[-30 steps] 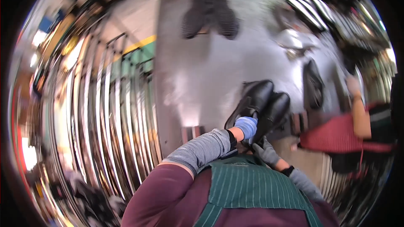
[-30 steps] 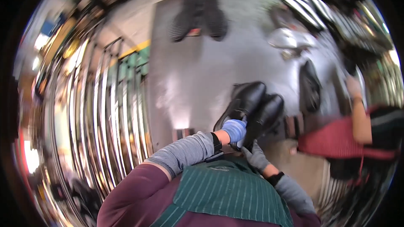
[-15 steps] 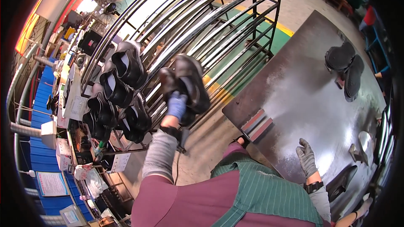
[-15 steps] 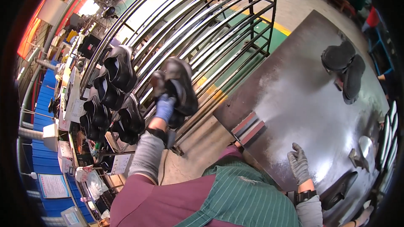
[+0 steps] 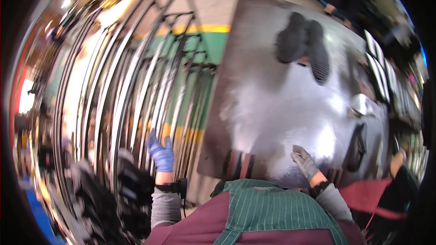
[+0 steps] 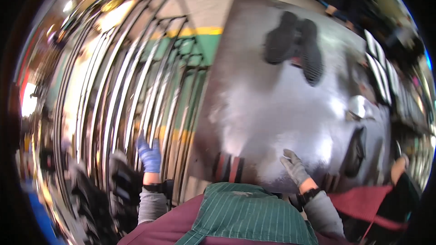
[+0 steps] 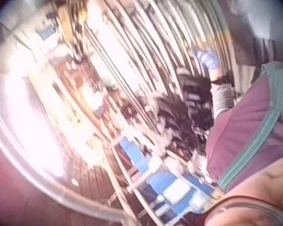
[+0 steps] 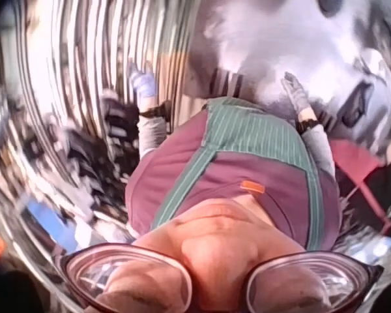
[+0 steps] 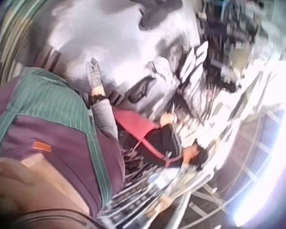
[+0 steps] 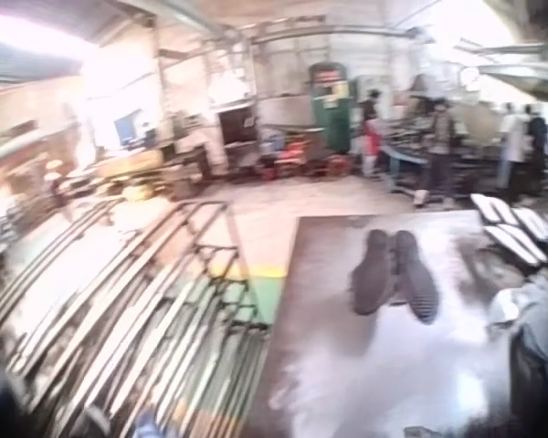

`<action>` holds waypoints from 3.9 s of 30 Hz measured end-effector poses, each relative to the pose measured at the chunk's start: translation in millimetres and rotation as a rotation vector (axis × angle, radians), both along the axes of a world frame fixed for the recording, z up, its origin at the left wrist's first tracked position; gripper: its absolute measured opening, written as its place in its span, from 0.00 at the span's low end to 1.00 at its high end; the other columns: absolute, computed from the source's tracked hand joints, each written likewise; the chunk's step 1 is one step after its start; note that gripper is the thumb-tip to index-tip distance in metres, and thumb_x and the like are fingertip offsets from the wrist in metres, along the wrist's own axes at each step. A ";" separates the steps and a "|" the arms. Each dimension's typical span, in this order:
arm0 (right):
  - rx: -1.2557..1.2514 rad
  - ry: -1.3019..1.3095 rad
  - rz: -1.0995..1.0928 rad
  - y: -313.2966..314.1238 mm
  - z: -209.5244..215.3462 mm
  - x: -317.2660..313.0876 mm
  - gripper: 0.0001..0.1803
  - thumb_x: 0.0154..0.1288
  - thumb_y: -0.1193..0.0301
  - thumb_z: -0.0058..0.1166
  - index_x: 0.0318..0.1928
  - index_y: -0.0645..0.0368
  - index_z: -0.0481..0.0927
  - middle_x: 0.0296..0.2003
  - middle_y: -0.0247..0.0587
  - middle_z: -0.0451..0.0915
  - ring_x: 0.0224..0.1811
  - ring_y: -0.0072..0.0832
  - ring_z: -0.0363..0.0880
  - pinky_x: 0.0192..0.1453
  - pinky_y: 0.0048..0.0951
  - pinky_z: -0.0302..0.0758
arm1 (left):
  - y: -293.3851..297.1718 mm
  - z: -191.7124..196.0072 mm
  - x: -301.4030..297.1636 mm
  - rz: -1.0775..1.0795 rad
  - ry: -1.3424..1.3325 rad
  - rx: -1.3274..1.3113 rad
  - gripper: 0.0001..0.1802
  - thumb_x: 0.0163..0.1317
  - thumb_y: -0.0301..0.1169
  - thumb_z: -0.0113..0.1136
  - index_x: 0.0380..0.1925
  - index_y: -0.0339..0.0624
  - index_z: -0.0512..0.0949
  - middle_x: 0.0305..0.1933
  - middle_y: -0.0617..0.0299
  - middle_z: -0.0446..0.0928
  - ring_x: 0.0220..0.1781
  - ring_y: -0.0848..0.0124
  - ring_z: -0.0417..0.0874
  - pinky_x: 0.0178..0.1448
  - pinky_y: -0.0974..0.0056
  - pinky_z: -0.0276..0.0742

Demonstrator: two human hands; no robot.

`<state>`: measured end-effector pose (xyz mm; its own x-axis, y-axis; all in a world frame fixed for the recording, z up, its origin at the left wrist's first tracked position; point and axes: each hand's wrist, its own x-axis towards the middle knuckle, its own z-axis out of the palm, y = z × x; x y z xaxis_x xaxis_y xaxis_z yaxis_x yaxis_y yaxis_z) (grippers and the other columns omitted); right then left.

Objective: Processing and organizing manufactured shoes on a metal table and placing them on drying racks.

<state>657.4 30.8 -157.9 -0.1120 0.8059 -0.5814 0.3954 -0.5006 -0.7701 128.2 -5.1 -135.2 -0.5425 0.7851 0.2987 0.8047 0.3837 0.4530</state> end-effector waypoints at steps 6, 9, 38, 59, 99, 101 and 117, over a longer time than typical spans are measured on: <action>0.040 0.249 -0.607 142.2 56.9 5.0 0.45 0.61 0.46 0.57 0.66 0.66 0.59 0.61 0.47 0.67 0.59 0.40 0.69 0.65 0.37 0.66 | 299.0 -2.0 195.2 -0.762 -0.436 -0.282 0.43 0.54 0.49 0.66 0.63 0.33 0.63 0.61 0.38 0.69 0.65 0.49 0.68 0.67 0.53 0.64; 0.206 0.350 -0.805 241.6 66.7 15.0 0.42 0.61 0.50 0.60 0.66 0.66 0.62 0.61 0.49 0.69 0.60 0.39 0.69 0.65 0.38 0.67 | 403.6 19.7 279.5 -0.932 -0.783 -0.234 0.41 0.56 0.48 0.65 0.62 0.32 0.65 0.60 0.43 0.72 0.61 0.55 0.73 0.64 0.55 0.69; 0.158 0.423 -0.699 -46.4 36.6 -33.8 0.34 0.58 0.46 0.62 0.51 0.63 0.76 0.41 0.39 0.80 0.41 0.25 0.76 0.49 0.29 0.74 | -65.7 32.6 174.9 -0.433 -1.642 -0.504 0.35 0.57 0.50 0.65 0.56 0.33 0.72 0.51 0.55 0.78 0.51 0.66 0.80 0.59 0.62 0.75; 0.280 0.658 0.012 40.1 40.7 -176.2 0.20 0.61 0.68 0.61 0.53 0.59 0.76 0.45 0.34 0.79 0.50 0.25 0.75 0.59 0.28 0.70 | 82.7 7.8 177.4 -0.768 -1.569 -0.414 0.25 0.68 0.44 0.50 0.56 0.37 0.74 0.54 0.57 0.77 0.56 0.68 0.76 0.62 0.63 0.69; 0.638 -0.437 -0.389 -86.4 50.1 17.6 0.27 0.59 0.61 0.62 0.56 0.61 0.73 0.50 0.50 0.78 0.53 0.41 0.76 0.60 0.37 0.69 | -147.4 9.3 232.2 -0.293 -1.457 -0.150 0.36 0.56 0.46 0.67 0.56 0.42 0.60 0.39 0.51 0.75 0.15 0.66 0.77 0.10 0.69 0.65; 0.454 0.066 -0.507 -54.8 47.1 -5.7 0.31 0.59 0.61 0.64 0.60 0.60 0.70 0.53 0.43 0.77 0.55 0.32 0.75 0.61 0.34 0.69 | -102.9 10.8 219.9 -0.389 -1.416 -0.239 0.37 0.55 0.45 0.68 0.57 0.42 0.60 0.37 0.52 0.76 0.16 0.67 0.77 0.10 0.70 0.65; 0.190 0.488 -0.501 -123.6 60.3 10.1 0.44 0.56 0.64 0.68 0.68 0.62 0.59 0.62 0.43 0.69 0.65 0.28 0.65 0.70 0.32 0.60 | 272.2 24.1 299.9 -1.184 -0.889 -0.930 0.39 0.52 0.46 0.67 0.61 0.37 0.67 0.38 0.56 0.81 0.25 0.73 0.80 0.21 0.68 0.75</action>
